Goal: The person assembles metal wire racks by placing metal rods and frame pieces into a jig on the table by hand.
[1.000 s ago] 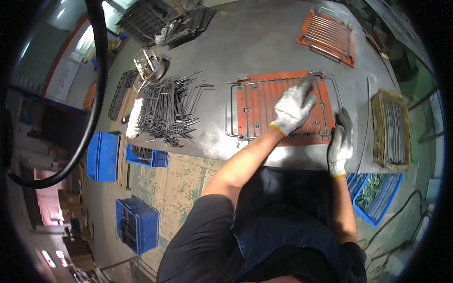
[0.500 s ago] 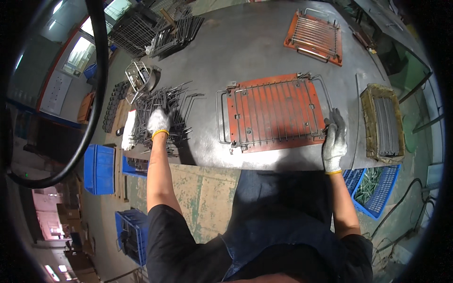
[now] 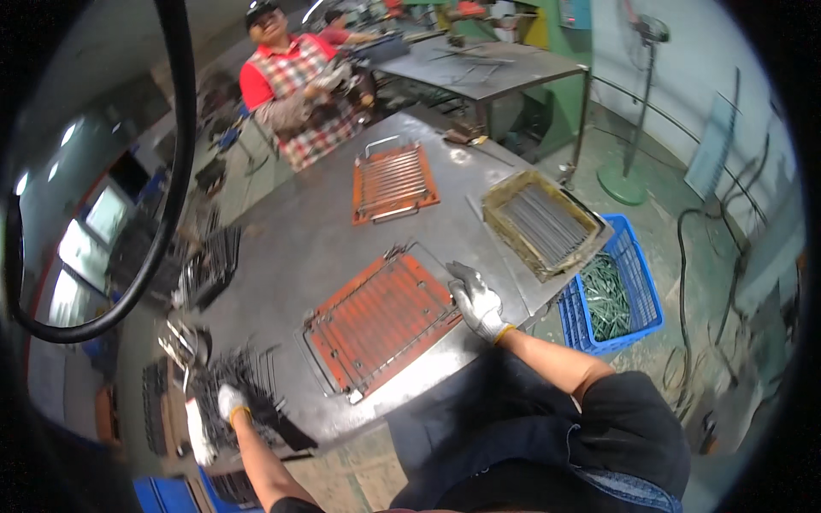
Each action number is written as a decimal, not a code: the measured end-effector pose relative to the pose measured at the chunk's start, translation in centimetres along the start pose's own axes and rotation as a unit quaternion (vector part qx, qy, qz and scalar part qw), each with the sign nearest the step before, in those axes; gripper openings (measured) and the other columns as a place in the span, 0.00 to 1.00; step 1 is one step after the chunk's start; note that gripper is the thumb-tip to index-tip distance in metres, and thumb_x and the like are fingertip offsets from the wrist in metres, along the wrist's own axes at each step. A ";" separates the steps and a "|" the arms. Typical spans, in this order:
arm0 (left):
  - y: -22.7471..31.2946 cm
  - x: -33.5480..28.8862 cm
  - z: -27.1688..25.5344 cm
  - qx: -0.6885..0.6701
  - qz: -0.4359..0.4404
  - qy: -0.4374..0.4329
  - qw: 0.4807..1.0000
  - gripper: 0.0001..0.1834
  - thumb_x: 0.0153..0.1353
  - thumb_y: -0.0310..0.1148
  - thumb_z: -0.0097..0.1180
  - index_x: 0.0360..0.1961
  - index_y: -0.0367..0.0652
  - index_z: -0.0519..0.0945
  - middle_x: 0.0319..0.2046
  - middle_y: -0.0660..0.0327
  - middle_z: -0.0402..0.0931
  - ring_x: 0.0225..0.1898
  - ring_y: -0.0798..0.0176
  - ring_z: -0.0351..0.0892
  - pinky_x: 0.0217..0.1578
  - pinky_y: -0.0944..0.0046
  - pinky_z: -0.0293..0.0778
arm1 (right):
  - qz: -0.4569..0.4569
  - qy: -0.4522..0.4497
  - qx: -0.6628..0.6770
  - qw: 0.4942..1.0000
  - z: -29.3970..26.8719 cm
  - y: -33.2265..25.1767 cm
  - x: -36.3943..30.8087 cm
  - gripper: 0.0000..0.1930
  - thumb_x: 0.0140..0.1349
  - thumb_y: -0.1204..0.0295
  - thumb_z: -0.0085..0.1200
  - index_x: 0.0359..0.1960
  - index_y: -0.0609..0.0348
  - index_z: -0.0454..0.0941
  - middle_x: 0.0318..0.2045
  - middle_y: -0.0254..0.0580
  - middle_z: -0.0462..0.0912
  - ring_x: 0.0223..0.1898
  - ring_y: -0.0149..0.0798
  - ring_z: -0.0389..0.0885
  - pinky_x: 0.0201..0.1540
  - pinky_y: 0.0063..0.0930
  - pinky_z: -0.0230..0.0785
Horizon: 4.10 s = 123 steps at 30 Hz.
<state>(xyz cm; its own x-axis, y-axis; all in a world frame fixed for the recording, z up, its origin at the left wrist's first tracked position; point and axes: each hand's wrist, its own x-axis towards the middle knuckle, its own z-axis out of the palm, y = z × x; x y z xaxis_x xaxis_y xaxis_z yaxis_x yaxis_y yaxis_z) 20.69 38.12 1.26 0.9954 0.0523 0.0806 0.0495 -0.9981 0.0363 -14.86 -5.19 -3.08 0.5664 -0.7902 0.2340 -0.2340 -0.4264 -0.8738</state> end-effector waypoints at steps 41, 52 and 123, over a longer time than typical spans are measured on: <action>17.6 -14.4 1.2 -0.197 0.462 -0.001 0.865 0.22 0.61 0.48 0.54 0.49 0.46 0.79 0.46 0.57 0.79 0.49 0.50 0.76 0.51 0.56 0.70 | -0.449 -0.261 -0.197 0.832 11.8 -6.2 -7.1 0.24 0.53 0.68 0.55 0.54 0.53 0.74 0.52 0.43 0.76 0.54 0.42 0.74 0.54 0.36 0.70; 16.7 -14.1 0.6 -0.017 0.573 0.107 0.812 0.25 0.63 0.49 0.47 0.59 0.52 0.71 0.59 0.62 0.69 0.63 0.56 0.63 0.67 0.53 0.51 | -0.432 -0.160 -0.224 0.859 10.7 -10.5 -7.6 0.16 0.60 0.51 0.52 0.37 0.49 0.80 0.25 0.39 0.81 0.20 0.38 0.80 0.21 0.33 0.72; 18.0 -32.1 2.6 -0.807 -0.166 -0.407 0.394 0.15 0.67 0.39 0.51 0.41 0.36 0.68 0.36 0.47 0.74 0.40 0.42 0.80 0.38 0.48 0.82 | -0.024 -0.141 0.045 0.989 1.6 0.0 -1.3 0.14 0.66 0.76 0.48 0.54 0.55 0.74 0.45 0.42 0.80 0.42 0.31 0.82 0.39 0.22 0.79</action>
<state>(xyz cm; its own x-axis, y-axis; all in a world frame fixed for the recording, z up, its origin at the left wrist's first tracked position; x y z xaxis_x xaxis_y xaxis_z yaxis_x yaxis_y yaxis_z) -10.16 18.42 -3.29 0.6849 -0.5118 -0.5186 0.7256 0.4145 0.5492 -14.36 -3.46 -4.10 0.7759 -0.6104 0.1595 -0.1370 -0.4098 -0.9018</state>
